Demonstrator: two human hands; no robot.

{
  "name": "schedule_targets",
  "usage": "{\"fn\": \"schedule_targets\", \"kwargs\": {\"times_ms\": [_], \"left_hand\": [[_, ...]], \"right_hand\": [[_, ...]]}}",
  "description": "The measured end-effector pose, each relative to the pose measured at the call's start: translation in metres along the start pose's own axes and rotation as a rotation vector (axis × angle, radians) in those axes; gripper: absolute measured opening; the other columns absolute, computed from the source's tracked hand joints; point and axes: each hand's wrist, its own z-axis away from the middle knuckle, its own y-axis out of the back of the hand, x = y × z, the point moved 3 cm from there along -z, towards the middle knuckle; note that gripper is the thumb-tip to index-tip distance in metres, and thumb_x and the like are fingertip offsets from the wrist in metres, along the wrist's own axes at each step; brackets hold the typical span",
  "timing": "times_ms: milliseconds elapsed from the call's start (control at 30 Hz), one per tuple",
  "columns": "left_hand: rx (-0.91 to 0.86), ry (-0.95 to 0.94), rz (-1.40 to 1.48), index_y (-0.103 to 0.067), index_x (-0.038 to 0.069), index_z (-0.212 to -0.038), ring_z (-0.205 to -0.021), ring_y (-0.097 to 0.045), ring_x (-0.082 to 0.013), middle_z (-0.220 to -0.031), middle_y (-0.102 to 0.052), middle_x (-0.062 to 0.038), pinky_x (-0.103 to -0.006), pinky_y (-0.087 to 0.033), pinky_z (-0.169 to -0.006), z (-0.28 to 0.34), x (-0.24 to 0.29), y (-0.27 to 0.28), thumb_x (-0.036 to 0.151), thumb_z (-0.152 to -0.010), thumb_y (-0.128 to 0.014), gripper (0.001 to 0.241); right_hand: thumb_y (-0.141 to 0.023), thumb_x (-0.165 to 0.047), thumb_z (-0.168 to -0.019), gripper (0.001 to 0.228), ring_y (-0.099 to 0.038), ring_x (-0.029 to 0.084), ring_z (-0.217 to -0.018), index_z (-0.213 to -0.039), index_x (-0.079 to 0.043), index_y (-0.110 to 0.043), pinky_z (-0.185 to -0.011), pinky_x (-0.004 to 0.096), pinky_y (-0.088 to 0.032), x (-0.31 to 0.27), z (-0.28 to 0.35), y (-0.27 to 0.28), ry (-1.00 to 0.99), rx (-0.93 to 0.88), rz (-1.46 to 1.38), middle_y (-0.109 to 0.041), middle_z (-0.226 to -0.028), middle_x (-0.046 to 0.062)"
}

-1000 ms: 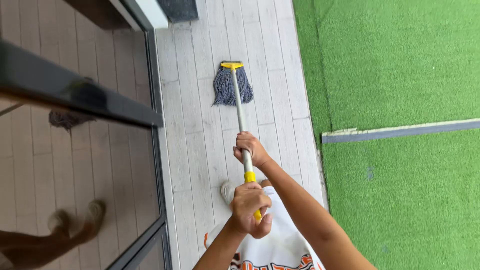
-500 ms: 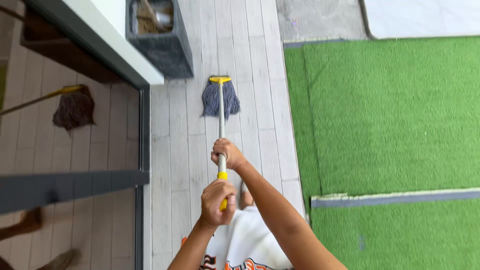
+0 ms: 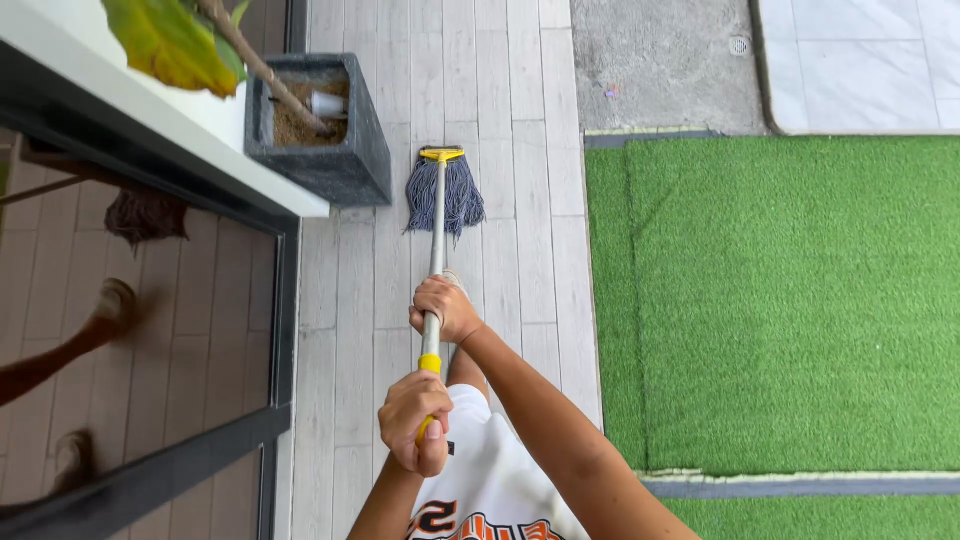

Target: Mopping a tiled outdoor patio area using a mop.

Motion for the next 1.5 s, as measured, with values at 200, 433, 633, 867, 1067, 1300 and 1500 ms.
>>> {"fn": "schedule_targets", "kwargs": {"times_ms": [200, 433, 633, 867, 1067, 1300, 1500], "left_hand": [[-0.092, 0.031, -0.042, -0.055, 0.007, -0.071, -0.054, -0.042, -0.0187, -0.061, -0.05, -0.004, -0.032, -0.044, -0.059, -0.096, -0.114, -0.018, 0.015, -0.07, -0.049, 0.01], [-0.088, 0.009, -0.059, -0.055, 0.009, -0.07, -0.051, -0.038, -0.0172, -0.057, -0.049, -0.002, -0.031, -0.046, -0.06, -0.215, -0.207, -0.03, 0.014, -0.067, -0.049, 0.008], [-0.086, 0.022, -0.071, -0.055, 0.007, -0.072, -0.051, -0.039, -0.0179, -0.057, -0.045, -0.002, -0.0323, -0.048, -0.061, -0.284, -0.265, -0.031, 0.016, -0.068, -0.049, 0.011], [-0.051, 0.074, -0.062, -0.055, 0.006, -0.071, -0.049, -0.039, -0.0168, -0.054, -0.042, -0.001, -0.033, -0.048, -0.062, -0.359, -0.335, -0.039, 0.02, -0.074, -0.048, 0.017], [0.016, 0.093, -0.096, -0.057, 0.004, -0.073, -0.051, -0.042, -0.0165, -0.049, -0.039, 0.002, -0.0313, -0.047, -0.061, -0.425, -0.403, -0.059, 0.024, -0.084, -0.045, 0.026], [0.067, 0.128, -0.116, -0.055, 0.005, -0.074, -0.055, -0.042, -0.0173, -0.051, -0.041, 0.001, -0.0318, -0.05, -0.065, -0.497, -0.462, -0.091, 0.022, -0.083, -0.045, 0.021], [0.032, 0.12, -0.106, -0.055, 0.006, -0.071, -0.051, -0.037, -0.0151, -0.052, -0.04, 0.001, -0.0298, -0.041, -0.057, -0.548, -0.506, -0.111, 0.025, -0.085, -0.047, 0.025]], "right_hand": [[-0.063, -0.013, -0.077, 0.02, -0.05, 0.019, -0.057, -0.058, -0.015, -0.058, -0.085, 0.033, -0.051, 0.11, -0.103, 0.012, -0.065, -0.081, -0.061, -0.058, -0.057, 0.001], [-0.065, -0.009, -0.072, 0.017, -0.055, 0.019, -0.061, -0.058, -0.014, -0.057, -0.087, 0.034, -0.052, 0.209, -0.214, 0.024, -0.091, -0.063, -0.067, -0.061, -0.061, 0.0], [-0.064, -0.005, -0.071, 0.018, -0.052, 0.021, -0.06, -0.06, -0.012, -0.052, -0.081, 0.033, -0.052, 0.262, -0.287, 0.028, -0.024, -0.029, -0.019, -0.057, -0.062, 0.001], [-0.064, -0.01, -0.073, 0.016, -0.055, 0.022, -0.063, -0.062, -0.013, -0.052, -0.084, 0.034, -0.051, 0.338, -0.359, 0.025, 0.043, -0.023, -0.007, -0.058, -0.064, 0.001], [-0.064, -0.01, -0.073, 0.013, -0.057, 0.022, -0.064, -0.064, -0.013, -0.055, -0.083, 0.034, -0.051, 0.411, -0.426, 0.035, 0.041, -0.018, 0.004, -0.061, -0.065, 0.001], [-0.064, -0.012, -0.074, 0.011, -0.061, 0.022, -0.069, -0.066, -0.012, -0.056, -0.088, 0.034, -0.051, 0.485, -0.492, 0.055, 0.034, -0.074, -0.026, -0.062, -0.067, 0.001], [-0.064, -0.01, -0.074, 0.011, -0.056, 0.022, -0.066, -0.066, -0.012, -0.056, -0.083, 0.033, -0.051, 0.537, -0.534, 0.068, 0.083, -0.084, -0.065, -0.06, -0.067, 0.001]]}}
